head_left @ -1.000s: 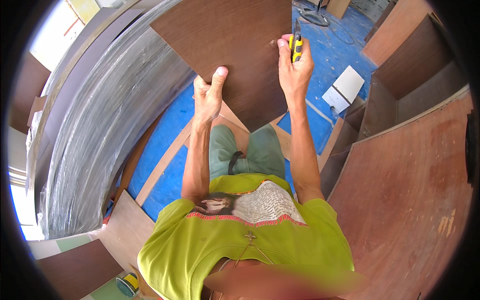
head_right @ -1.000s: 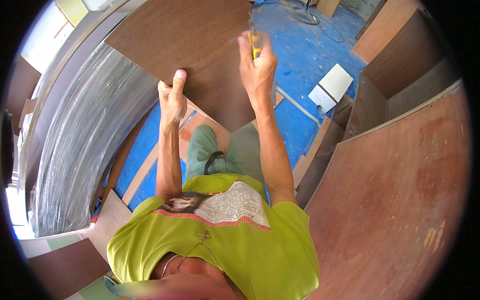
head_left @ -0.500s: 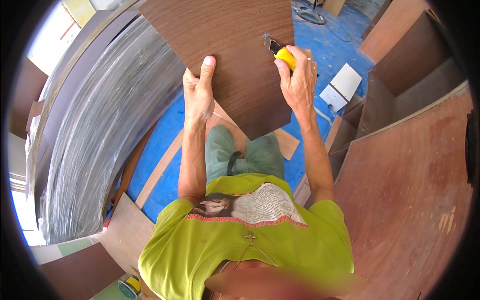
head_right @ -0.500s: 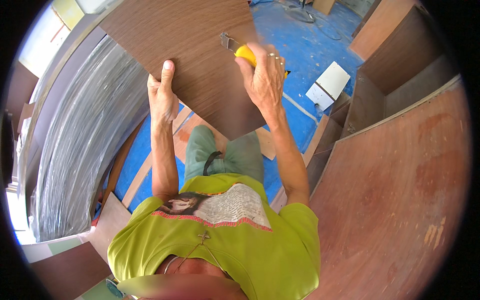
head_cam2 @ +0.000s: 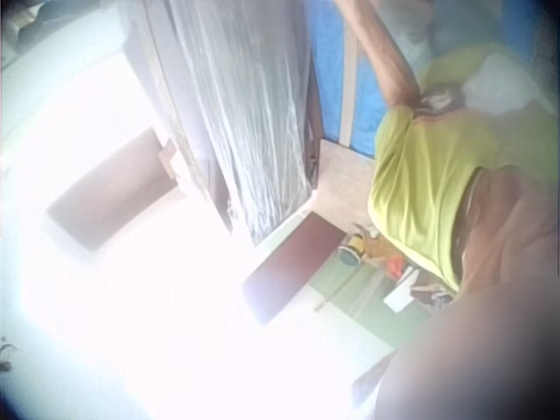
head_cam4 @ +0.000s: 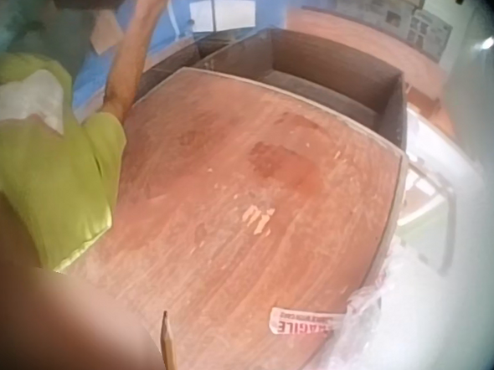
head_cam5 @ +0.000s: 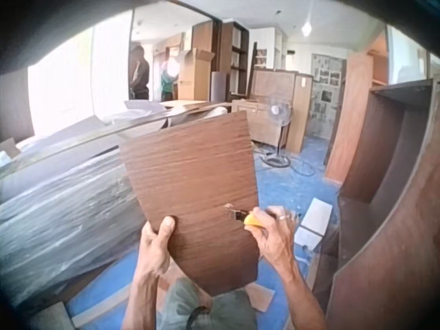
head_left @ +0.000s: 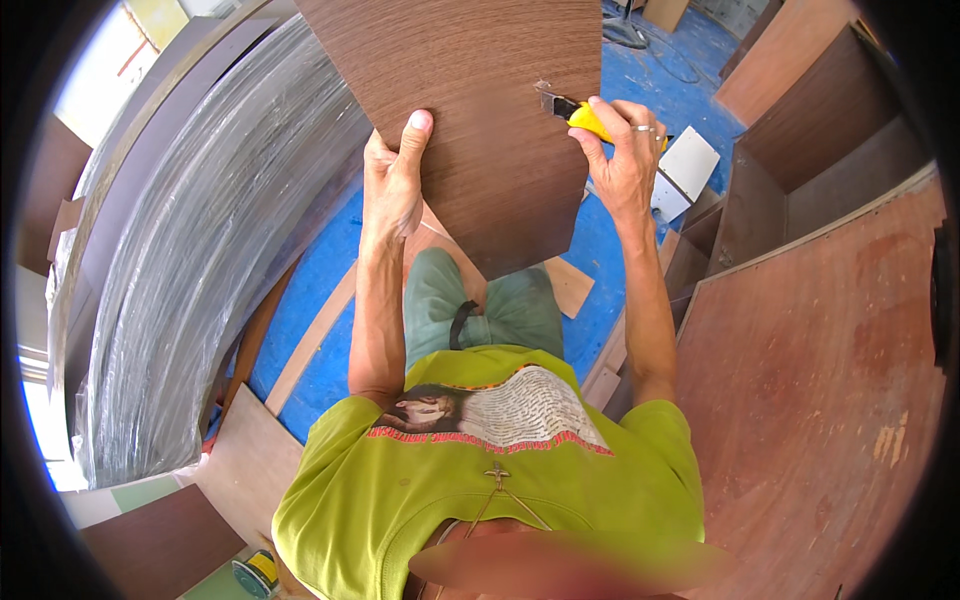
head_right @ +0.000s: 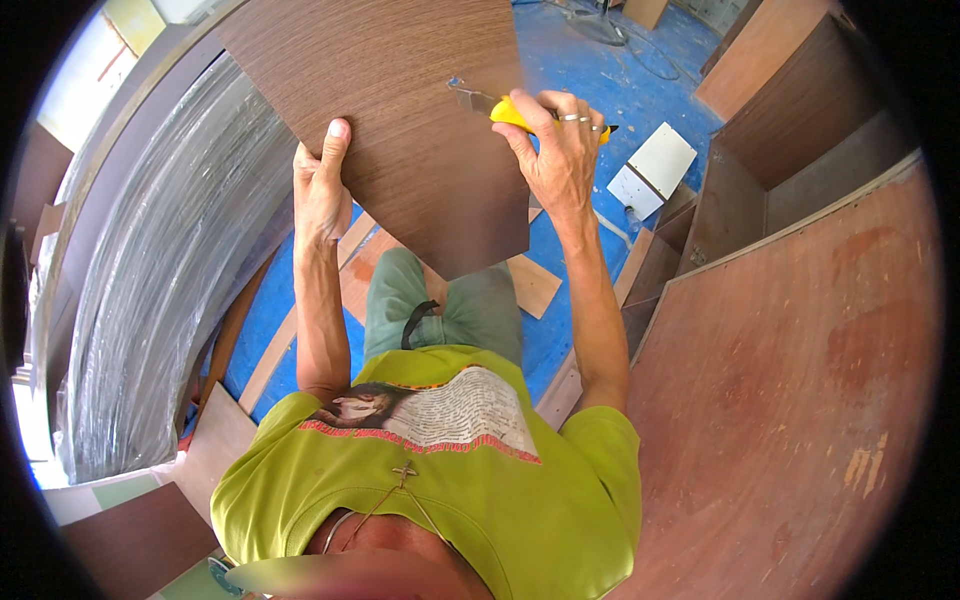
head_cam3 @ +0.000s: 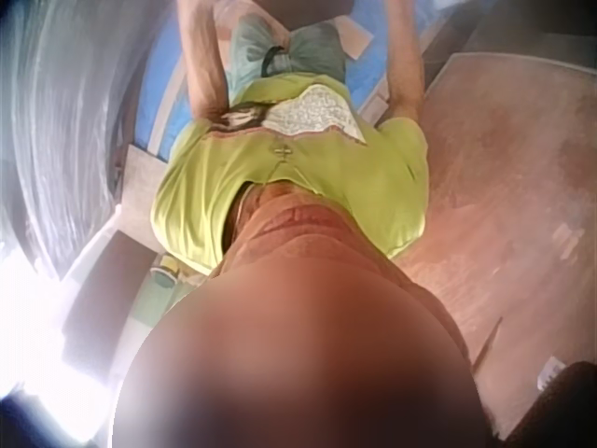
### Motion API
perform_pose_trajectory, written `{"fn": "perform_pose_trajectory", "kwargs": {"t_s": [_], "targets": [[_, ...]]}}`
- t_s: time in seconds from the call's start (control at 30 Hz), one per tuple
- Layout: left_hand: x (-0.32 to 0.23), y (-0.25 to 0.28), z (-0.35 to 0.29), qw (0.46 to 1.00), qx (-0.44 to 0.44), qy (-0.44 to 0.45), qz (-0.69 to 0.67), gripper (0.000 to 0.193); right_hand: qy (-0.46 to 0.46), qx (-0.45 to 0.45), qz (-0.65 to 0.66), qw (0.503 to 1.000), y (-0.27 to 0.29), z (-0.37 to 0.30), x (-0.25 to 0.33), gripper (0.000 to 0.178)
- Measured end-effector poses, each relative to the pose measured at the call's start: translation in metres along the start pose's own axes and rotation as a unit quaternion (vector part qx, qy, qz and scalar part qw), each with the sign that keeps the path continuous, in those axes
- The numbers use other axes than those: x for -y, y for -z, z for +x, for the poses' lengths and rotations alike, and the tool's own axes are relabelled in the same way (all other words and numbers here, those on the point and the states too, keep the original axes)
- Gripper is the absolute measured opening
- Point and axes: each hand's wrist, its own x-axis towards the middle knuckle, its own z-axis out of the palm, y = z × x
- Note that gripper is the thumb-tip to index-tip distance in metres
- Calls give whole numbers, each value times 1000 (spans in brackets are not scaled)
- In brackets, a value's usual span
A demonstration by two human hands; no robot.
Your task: The person kneels on a blue protective sheet and uses a yellow utility knife to cut a gray board. They score the board along a line, flip it, and snap it apart. The person then handles the cut pieces and continues cutting another board.
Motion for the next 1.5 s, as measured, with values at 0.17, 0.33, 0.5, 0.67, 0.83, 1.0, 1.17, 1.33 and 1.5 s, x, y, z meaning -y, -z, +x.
{"fn": "perform_pose_trajectory", "kwargs": {"t_s": [0.17, 0.33, 0.5, 0.67, 0.83, 1.0, 1.17, 1.33, 1.5], "targets": [[-1, 0, -1, 1000, 3, -3, 10, 51, -1, 6, -21, 1000, 3, 2, 0, 48], [1, 1, -1, 1000, 21, -2, 15, 50, 7, 6, -20, 1000, 7, 3, -4, 45], [-2, 4, -3, 1000, 21, 4, 14, 48, -70, -105, 53, 991, 20, 29, -23, 40], [0, 0, 0, 1000, -15, -8, 15, 45, -44, -65, 99, 992, 32, 33, -1, 40], [-1, -9, -6, 997, -2, -37, 68, 38, -224, 44, 126, 965, 24, 17, 46, 49], [-26, -25, -28, 986, 29, 12, 161, 46, -130, -78, 140, 978, 1, 41, 62, 28], [-32, -38, -37, 981, 45, -159, 99, 43, -93, -136, 86, 983, -4, 47, 76, 14], [-38, -35, -50, 969, 42, -170, 172, 39, -191, -133, 120, 965, -7, 51, 85, 12], [-34, -38, -58, 951, 45, -237, 191, 27, -396, -49, 245, 884, -5, 45, 96, 25]]}}
